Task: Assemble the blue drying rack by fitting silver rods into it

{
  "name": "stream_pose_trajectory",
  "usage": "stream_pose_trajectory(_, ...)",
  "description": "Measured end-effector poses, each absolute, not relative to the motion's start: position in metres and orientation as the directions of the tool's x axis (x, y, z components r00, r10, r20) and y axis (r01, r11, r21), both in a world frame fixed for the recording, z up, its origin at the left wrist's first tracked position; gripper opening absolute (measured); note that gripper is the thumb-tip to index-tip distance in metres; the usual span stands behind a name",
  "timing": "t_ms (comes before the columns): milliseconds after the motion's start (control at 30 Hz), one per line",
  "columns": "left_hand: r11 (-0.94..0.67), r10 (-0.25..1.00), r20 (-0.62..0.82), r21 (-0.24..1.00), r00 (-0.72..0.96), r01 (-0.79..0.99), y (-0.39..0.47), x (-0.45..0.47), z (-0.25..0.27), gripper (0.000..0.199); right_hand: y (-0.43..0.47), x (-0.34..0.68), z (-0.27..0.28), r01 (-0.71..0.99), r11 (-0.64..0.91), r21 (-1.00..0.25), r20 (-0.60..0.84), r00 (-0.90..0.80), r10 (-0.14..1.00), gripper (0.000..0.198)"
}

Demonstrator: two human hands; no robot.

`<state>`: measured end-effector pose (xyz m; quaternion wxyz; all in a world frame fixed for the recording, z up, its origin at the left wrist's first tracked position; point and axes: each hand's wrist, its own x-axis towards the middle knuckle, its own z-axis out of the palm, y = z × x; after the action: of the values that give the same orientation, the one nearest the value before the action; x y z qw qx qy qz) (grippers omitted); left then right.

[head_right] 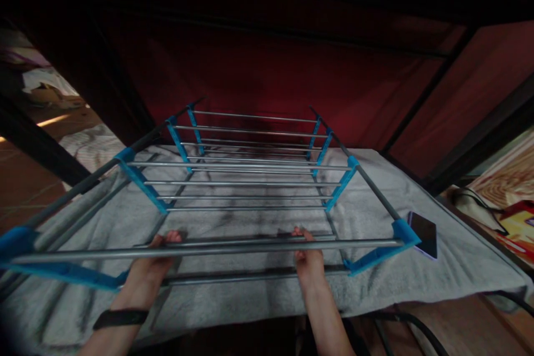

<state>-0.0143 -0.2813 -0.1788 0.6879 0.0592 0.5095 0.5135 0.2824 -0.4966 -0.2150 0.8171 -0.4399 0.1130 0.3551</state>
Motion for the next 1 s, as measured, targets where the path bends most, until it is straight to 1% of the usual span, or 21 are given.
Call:
stream_pose_trajectory(133, 0.436, 0.77, -0.637, 0.563, -0.033, -0.703, -0.28, -0.011, -0.165, 0.033, -0.507, 0.287, -0.212, -0.681, 0.357, -0.64, -0.502, 0.721, 0.477, 0.01)
stream_pose_trajectory(200, 0.411, 0.774, -0.63, 0.568, -0.055, -0.713, -0.277, -0.012, -0.159, 0.033, -0.514, 0.289, -0.213, -0.672, 0.367, -0.644, -0.494, 0.731, 0.471, 0.016)
stream_pose_trajectory(300, 0.405, 0.771, -0.631, 0.59, -0.086, -0.698, -0.273, -0.017, -0.152, 0.03, -0.522, 0.29, -0.214, -0.646, 0.392, -0.655, -0.438, 0.747, 0.499, 0.022)
stream_pose_trajectory(400, 0.408, 0.775, -0.626, 0.605, -0.091, -0.684, -0.271, -0.025, -0.146, 0.027, -0.523, 0.289, -0.213, -0.637, 0.399, -0.659, -0.419, 0.752, 0.509, 0.02)
stream_pose_trajectory(600, 0.389, 0.776, -0.621, 0.612, -0.114, -0.688, -0.276, -0.035, -0.142, 0.027, -0.521, 0.291, -0.205, -0.685, 0.382, -0.621, -0.493, 0.72, 0.489, 0.021)
stream_pose_trajectory(733, 0.36, 0.806, -0.582, 0.627, -0.108, -0.691, -0.282, -0.035, -0.146, 0.026, -0.524, 0.295, -0.205, -0.668, 0.373, -0.644, -0.473, 0.731, 0.492, 0.021)
stream_pose_trajectory(867, 0.316, 0.834, -0.539, 0.64, -0.116, -0.701, -0.285, -0.035, -0.15, 0.022, -0.533, 0.297, -0.206, -0.66, 0.347, -0.666, -0.449, 0.726, 0.52, 0.017)
stream_pose_trajectory(1000, 0.316, 0.826, -0.552, 0.621, -0.114, -0.718, -0.287, -0.036, -0.154, 0.019, -0.543, 0.3, -0.205, -0.666, 0.318, -0.675, -0.466, 0.719, 0.516, 0.016)
